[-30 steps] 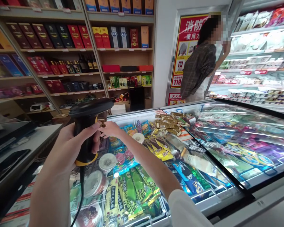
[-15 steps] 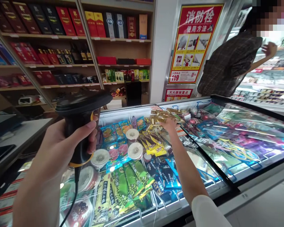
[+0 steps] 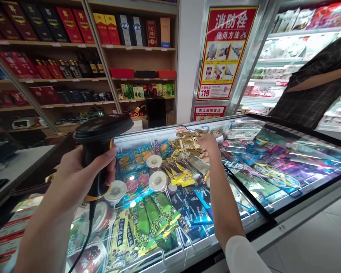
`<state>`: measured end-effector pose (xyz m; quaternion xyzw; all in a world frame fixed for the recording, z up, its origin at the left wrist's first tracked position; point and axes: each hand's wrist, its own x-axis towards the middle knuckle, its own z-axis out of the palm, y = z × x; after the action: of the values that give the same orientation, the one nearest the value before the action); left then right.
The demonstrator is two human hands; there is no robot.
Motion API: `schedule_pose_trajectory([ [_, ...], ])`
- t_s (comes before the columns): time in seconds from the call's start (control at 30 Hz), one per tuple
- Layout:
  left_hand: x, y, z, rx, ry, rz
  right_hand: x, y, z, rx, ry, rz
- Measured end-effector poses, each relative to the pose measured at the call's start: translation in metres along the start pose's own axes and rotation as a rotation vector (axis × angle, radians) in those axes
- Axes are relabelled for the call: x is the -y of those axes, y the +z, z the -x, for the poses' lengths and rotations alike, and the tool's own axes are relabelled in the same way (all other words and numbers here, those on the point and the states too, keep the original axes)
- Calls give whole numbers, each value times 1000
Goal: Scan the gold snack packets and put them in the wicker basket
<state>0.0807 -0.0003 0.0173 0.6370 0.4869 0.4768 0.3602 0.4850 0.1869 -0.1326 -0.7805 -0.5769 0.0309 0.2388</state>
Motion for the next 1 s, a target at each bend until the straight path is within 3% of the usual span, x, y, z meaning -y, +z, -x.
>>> schedule_pose_trajectory([
  [0.13, 0, 4, -3, 37, -7, 0, 23, -22, 11, -39, 26, -20],
  [0.33, 7, 10, -9, 42, -8, 13, 67, -33, 28, -160, 3, -486],
  [0.57, 10, 22, -10, 58, -25, 90, 107, -38, 45, -137, -44, -869],
  [0.73, 10, 23, -11, 77, -47, 47, 118, -48, 51, -155, -56, -1000],
  [1.0, 12, 28, -10, 165, -55, 28, 122, -54, 54, -143, -80, -1016],
])
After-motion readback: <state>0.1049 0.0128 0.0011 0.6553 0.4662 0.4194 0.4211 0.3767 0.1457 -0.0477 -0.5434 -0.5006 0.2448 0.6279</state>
